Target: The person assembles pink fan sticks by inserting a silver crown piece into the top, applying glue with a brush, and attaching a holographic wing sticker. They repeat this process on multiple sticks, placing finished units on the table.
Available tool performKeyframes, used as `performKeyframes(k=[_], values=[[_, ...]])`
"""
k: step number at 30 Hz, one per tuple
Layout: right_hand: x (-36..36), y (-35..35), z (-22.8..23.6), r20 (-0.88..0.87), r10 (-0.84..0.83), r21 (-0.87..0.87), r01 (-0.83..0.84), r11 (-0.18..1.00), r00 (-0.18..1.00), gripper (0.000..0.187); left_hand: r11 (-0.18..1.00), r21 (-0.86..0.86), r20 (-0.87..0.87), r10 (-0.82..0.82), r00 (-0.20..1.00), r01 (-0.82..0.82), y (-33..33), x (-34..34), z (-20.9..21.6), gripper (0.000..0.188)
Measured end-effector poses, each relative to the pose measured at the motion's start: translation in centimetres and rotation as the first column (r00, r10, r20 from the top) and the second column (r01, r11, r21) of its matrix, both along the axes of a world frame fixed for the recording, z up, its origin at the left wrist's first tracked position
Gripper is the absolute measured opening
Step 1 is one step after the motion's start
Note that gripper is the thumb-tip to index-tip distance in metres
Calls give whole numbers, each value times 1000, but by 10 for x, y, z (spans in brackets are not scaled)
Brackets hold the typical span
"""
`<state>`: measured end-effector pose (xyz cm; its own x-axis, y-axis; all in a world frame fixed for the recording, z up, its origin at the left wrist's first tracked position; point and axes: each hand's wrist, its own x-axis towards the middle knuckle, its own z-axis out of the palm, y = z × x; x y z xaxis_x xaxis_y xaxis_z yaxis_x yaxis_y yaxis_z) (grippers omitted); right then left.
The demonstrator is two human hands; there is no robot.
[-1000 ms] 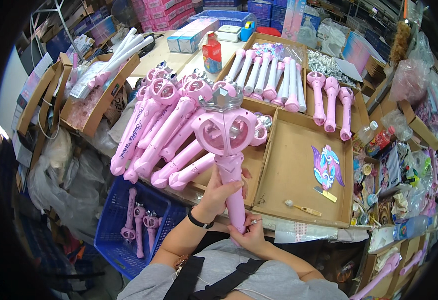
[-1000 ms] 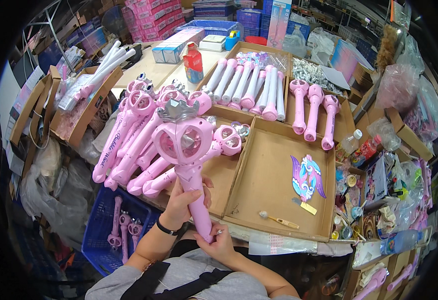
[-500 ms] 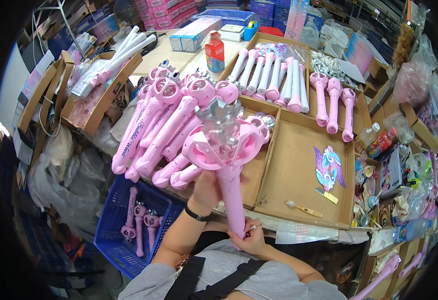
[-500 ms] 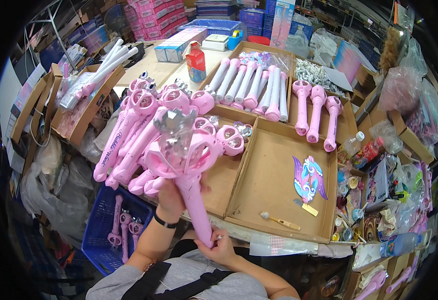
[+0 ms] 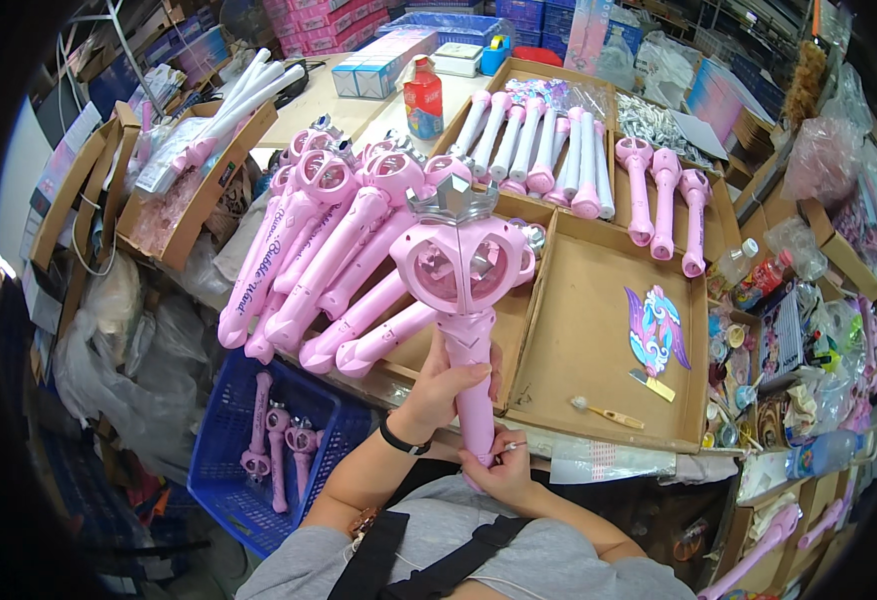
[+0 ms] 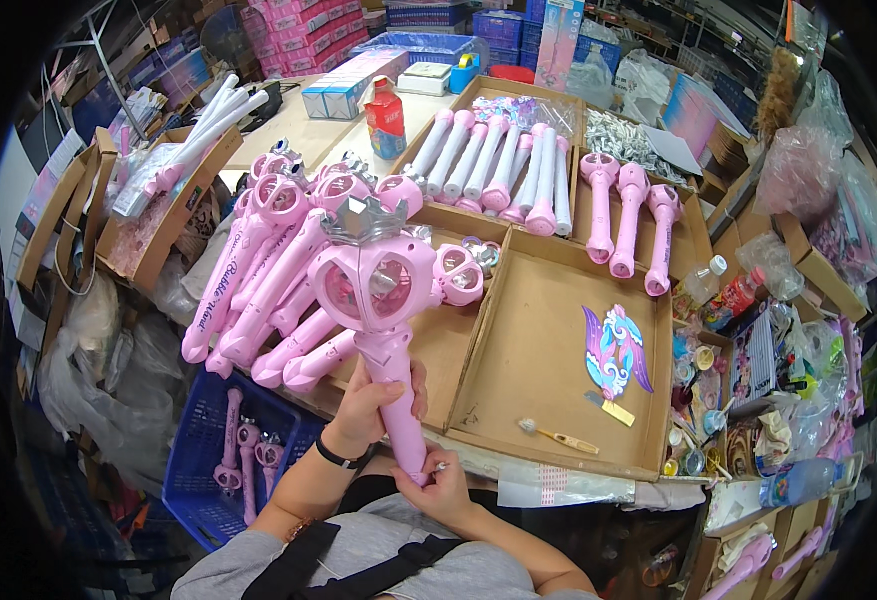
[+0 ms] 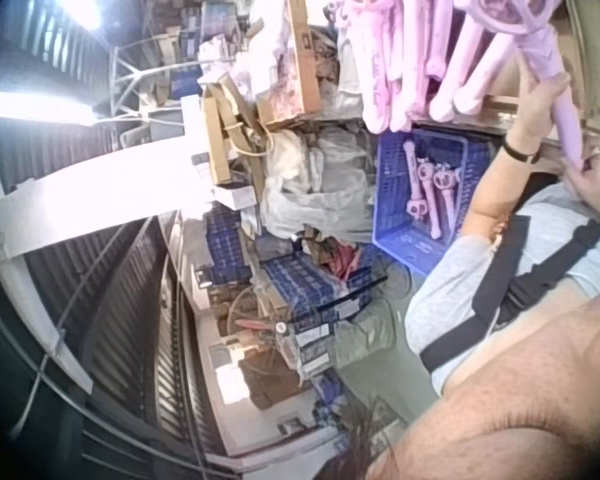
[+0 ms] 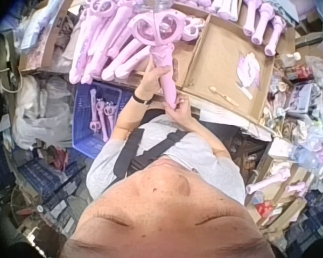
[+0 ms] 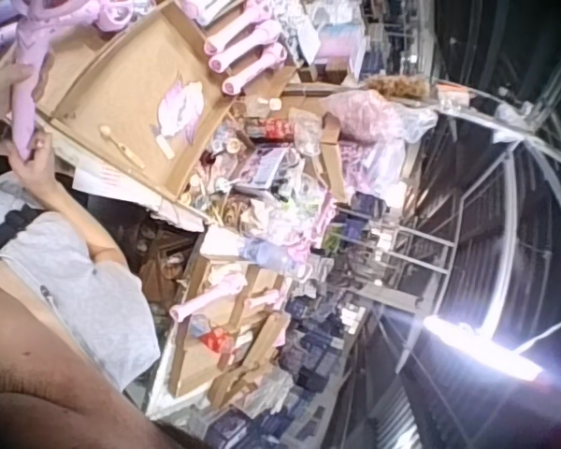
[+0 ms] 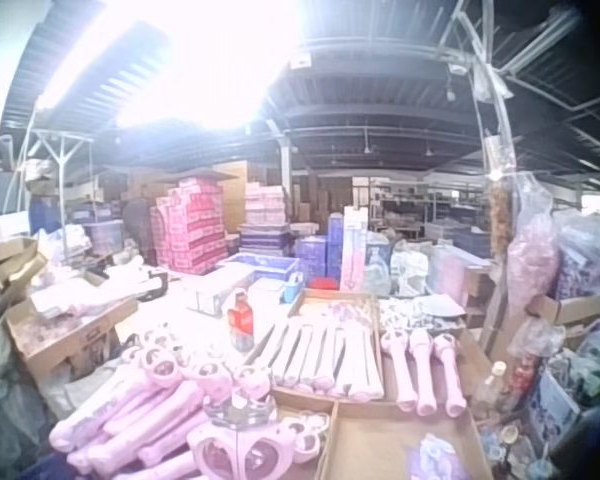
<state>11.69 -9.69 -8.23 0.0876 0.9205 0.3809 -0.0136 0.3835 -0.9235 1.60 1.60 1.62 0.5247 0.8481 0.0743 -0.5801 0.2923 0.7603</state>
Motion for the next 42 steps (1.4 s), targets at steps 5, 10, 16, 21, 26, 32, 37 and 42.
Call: performKeyframes(k=[5,10,16,21,26,32,37,42], values=[[-1,-5,-3,-38,55,-118,-59,991,998,48,998,-57,14,-1,1000,2,2,-1,-6,57],[-1,-5,-6,-72,10,-90,-16,996,997,49,1000,-22,-76,-14,997,13,6,-3,-1,55],[1,-14,-10,-126,139,52,-133,990,982,46,992,107,152,57,987,-74,31,-10,15,96],[8,-8,-2,-54,66,-86,-70,994,996,48,979,185,-65,105,992,-91,10,6,3,72],[11,-6,7,25,65,-125,-62,990,998,51,997,64,-60,51,997,-48,2,10,-9,57],[8,-10,5,39,35,-159,-29,987,999,52,999,-5,-41,53,998,-53,1,13,-12,53],[10,-13,-4,28,37,-197,-31,980,999,54,999,-3,-47,-39,998,39,9,5,-11,50],[10,-20,-8,-2,125,-101,-125,987,992,54,986,112,122,113,986,-126,30,3,-7,76]])
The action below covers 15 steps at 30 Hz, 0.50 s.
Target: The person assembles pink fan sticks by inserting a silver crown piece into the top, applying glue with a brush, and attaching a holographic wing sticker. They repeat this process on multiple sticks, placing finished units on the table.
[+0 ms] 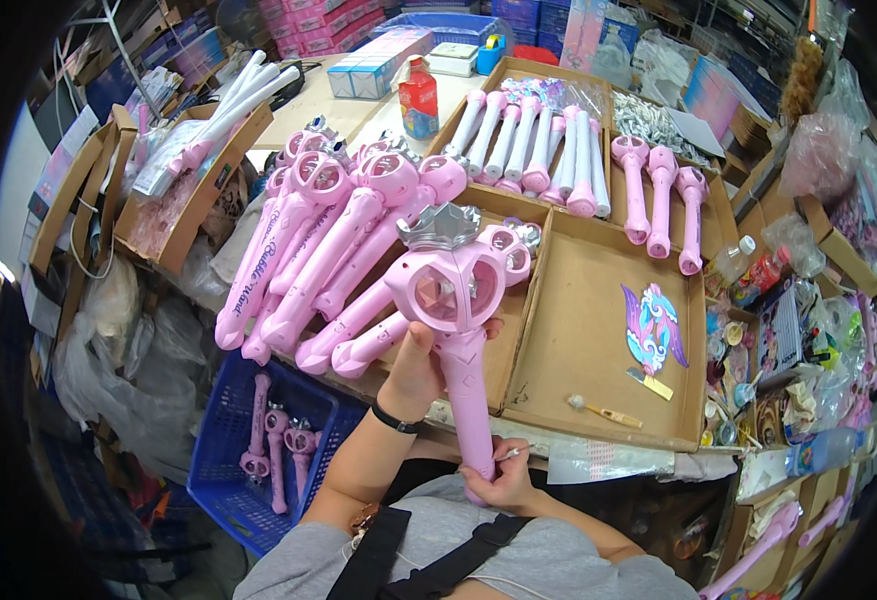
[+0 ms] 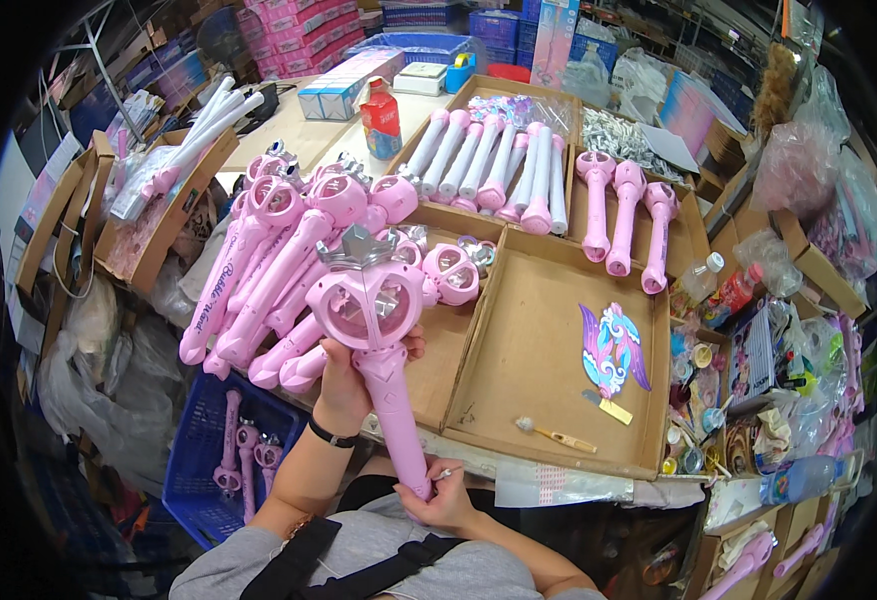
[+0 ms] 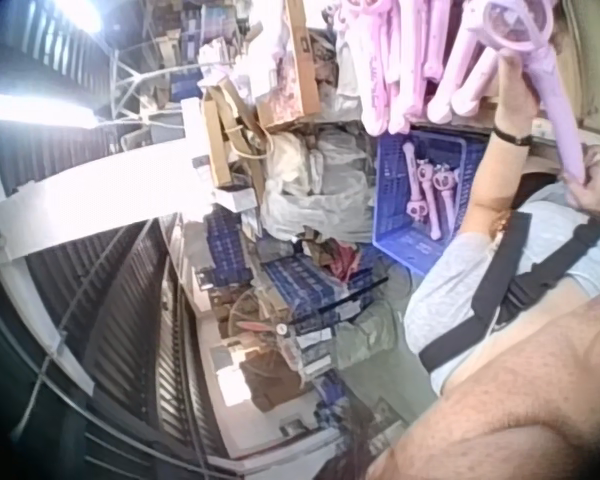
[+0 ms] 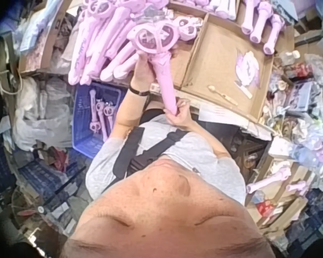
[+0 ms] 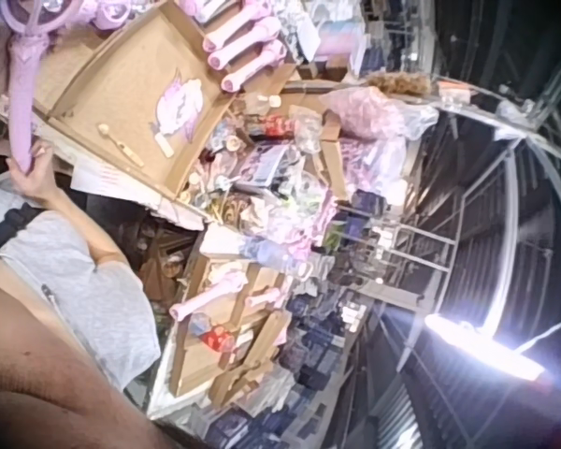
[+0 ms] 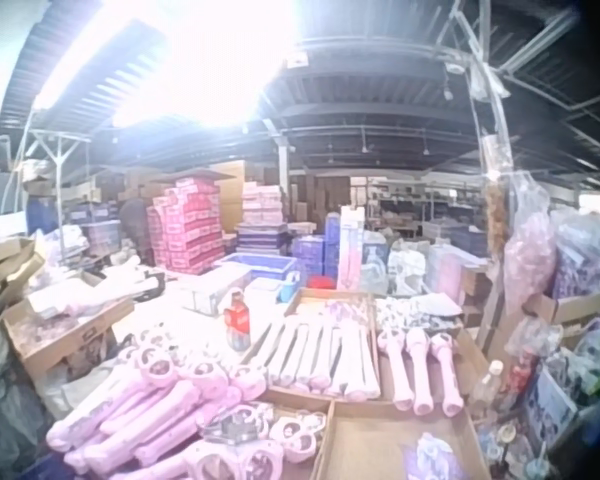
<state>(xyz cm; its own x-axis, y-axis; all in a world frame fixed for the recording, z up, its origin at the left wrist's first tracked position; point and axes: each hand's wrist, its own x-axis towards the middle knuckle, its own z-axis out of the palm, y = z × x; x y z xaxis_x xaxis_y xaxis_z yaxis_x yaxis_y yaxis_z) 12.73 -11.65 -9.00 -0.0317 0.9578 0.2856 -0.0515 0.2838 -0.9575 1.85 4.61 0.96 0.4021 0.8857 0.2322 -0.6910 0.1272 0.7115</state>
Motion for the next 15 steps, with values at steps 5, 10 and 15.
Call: performKeyframes(k=[5,10,15], values=[[3,1,1,-7,-25,-34,25,999,1000,54,999,-33,-173,-6,985,0,-18,6,1,65],[6,4,-1,82,-68,54,63,997,994,53,991,-126,-218,-72,973,45,-31,10,-4,66],[3,4,0,42,-82,39,81,996,996,54,986,-138,-151,-116,982,96,-30,7,-11,64]])
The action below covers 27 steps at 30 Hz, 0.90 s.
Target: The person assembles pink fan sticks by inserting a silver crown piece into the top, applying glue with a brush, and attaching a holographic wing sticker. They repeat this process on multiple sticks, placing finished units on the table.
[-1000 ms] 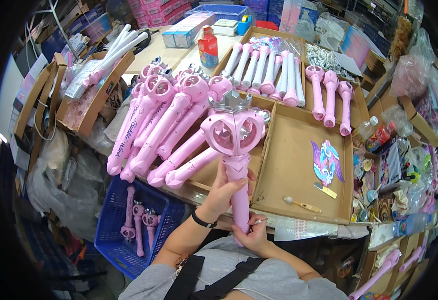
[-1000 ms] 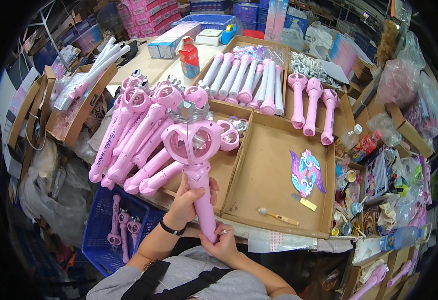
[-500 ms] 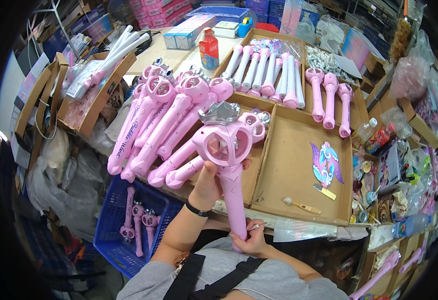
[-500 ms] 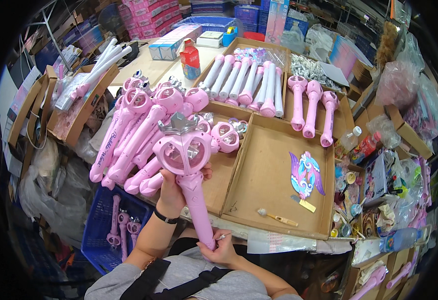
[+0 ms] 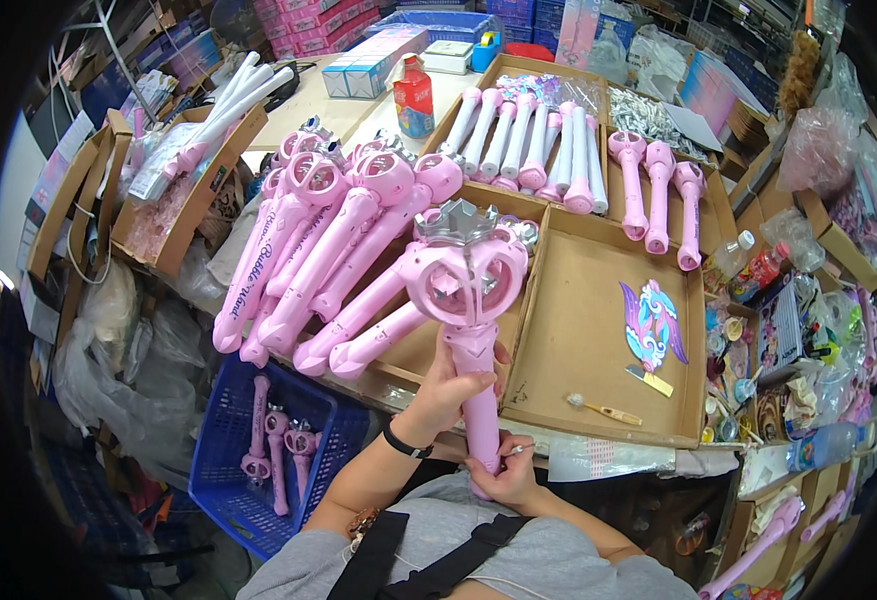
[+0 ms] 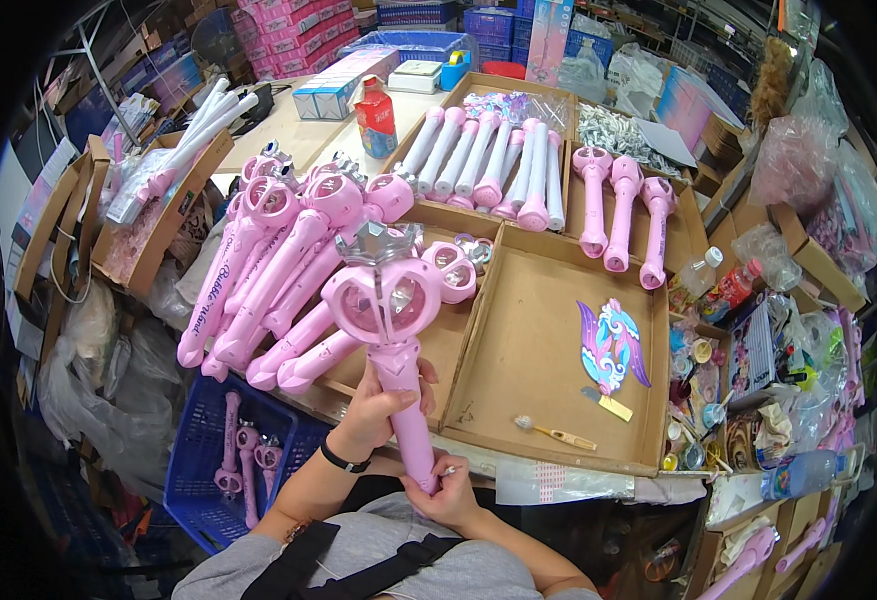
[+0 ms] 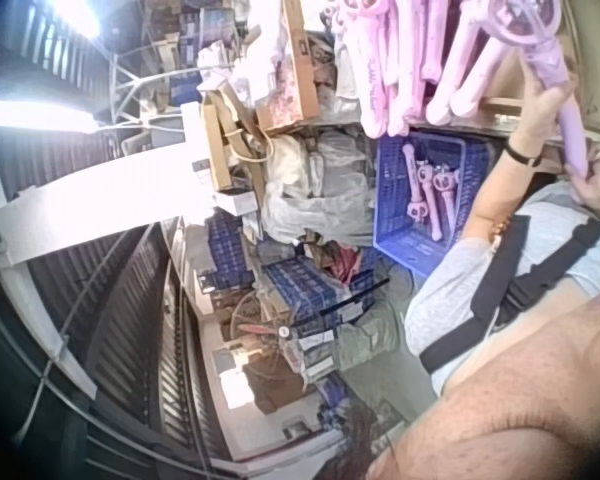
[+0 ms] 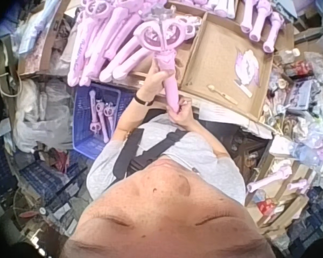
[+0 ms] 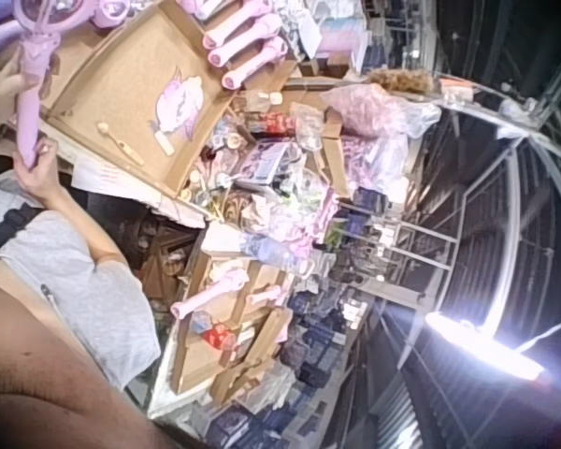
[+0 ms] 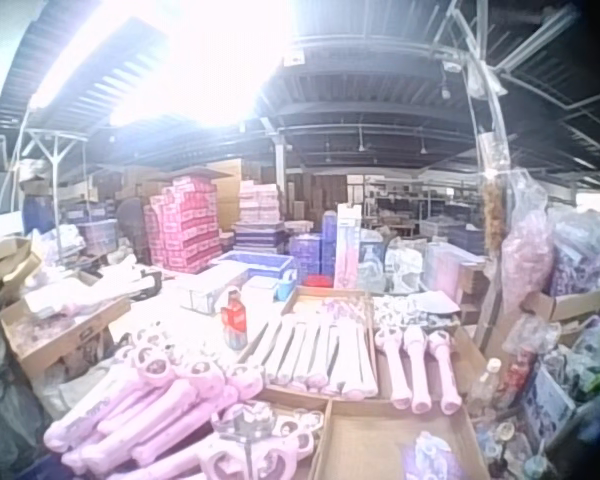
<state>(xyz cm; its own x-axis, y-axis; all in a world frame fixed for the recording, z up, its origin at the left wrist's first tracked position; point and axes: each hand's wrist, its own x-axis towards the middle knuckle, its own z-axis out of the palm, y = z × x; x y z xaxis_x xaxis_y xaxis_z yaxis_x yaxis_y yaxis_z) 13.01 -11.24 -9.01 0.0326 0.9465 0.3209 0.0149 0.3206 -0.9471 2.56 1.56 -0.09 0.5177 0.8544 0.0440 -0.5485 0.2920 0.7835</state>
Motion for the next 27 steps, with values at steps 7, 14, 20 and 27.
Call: performKeyframes(k=[7,14,20,27], values=[[0,3,2,126,-67,119,52,991,990,54,1000,-22,13,-18,1000,18,-6,-5,-3,61],[1,-3,-1,-201,216,87,-202,976,955,50,973,128,-3,195,981,-193,19,-12,13,101],[1,0,1,-152,230,34,-228,973,961,52,970,138,-7,203,979,-200,9,-8,11,75],[1,5,2,-78,161,42,-158,987,984,52,995,-35,-27,93,995,-94,-5,-4,2,52]])
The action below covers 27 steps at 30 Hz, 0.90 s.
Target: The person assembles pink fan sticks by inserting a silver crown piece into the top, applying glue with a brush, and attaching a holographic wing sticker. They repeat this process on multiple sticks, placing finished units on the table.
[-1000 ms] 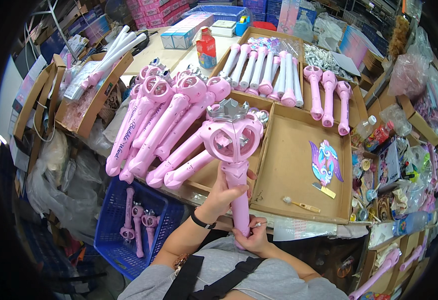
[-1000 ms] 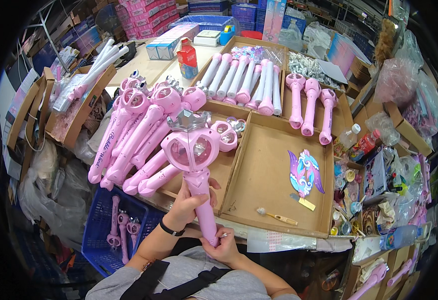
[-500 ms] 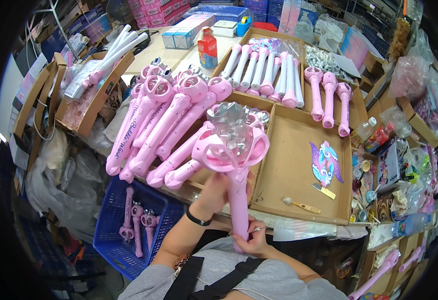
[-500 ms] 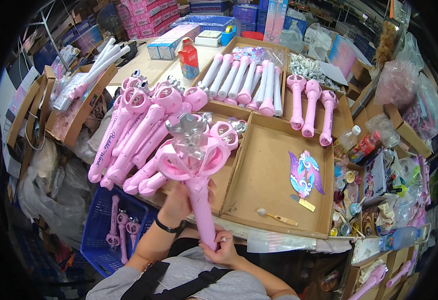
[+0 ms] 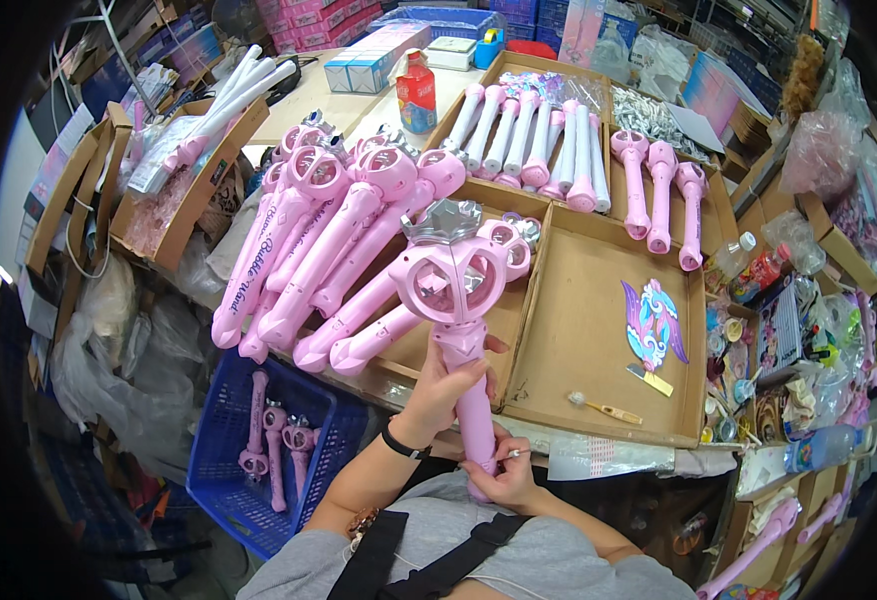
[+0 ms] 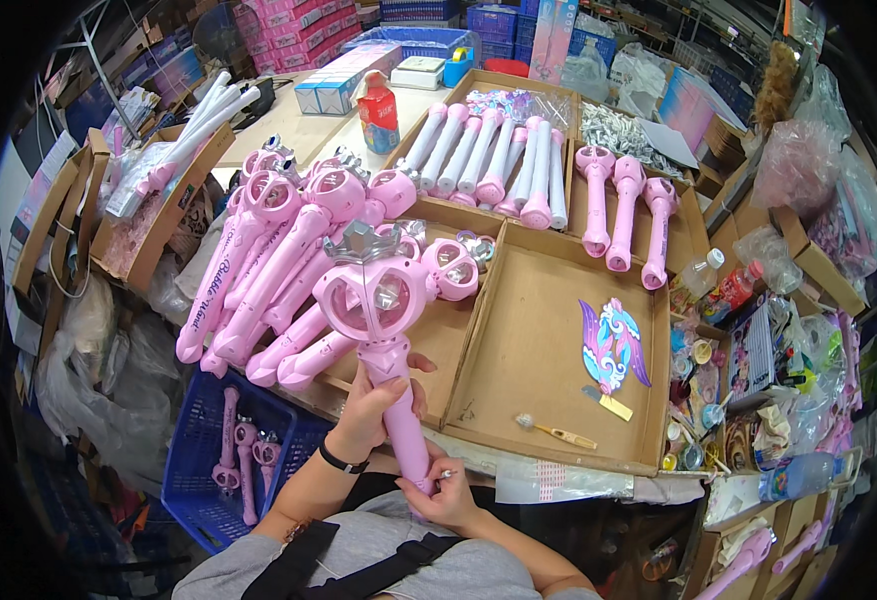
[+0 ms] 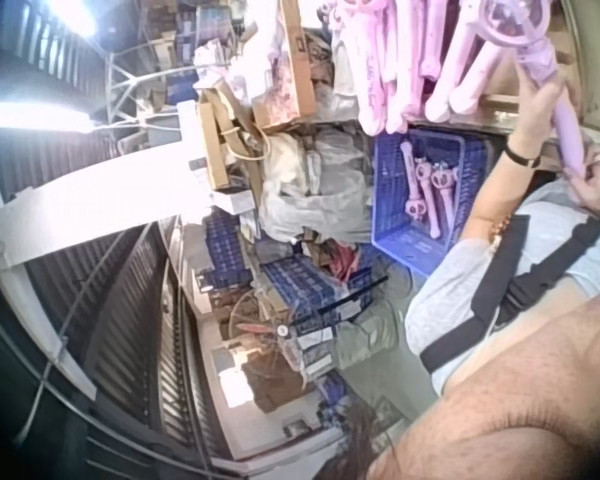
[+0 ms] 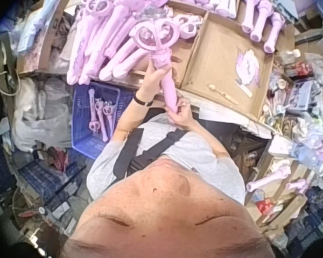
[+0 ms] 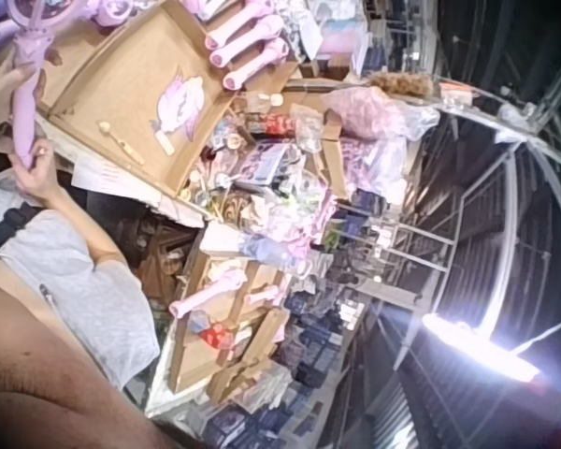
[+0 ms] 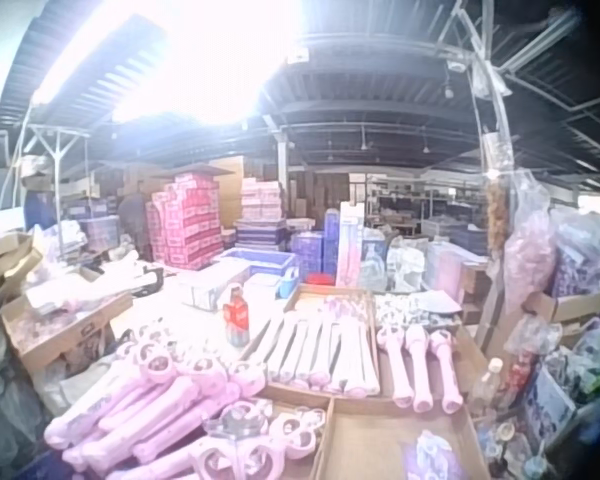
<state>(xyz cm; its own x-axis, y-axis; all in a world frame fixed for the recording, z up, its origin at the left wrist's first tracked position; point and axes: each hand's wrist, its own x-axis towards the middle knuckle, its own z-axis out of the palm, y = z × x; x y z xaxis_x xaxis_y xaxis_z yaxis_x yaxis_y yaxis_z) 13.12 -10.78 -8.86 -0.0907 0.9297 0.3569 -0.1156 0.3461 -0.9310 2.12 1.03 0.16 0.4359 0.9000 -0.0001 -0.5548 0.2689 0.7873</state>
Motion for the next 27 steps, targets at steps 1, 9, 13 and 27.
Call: performKeyframes(k=[1,9,13,27], values=[[0,0,0,3,-9,5,9,1000,1000,52,1000,4,-11,12,1000,-12,0,0,0,51],[-2,0,-1,-7,-4,19,5,1000,1000,52,999,36,-23,-18,1000,19,1,-2,1,57],[-2,-2,-5,-10,-11,0,11,1000,1000,51,998,67,-54,-16,998,19,1,-2,-2,52],[5,-1,-2,20,22,26,-23,999,1000,50,978,161,-6,131,991,-128,8,-5,-1,63]])
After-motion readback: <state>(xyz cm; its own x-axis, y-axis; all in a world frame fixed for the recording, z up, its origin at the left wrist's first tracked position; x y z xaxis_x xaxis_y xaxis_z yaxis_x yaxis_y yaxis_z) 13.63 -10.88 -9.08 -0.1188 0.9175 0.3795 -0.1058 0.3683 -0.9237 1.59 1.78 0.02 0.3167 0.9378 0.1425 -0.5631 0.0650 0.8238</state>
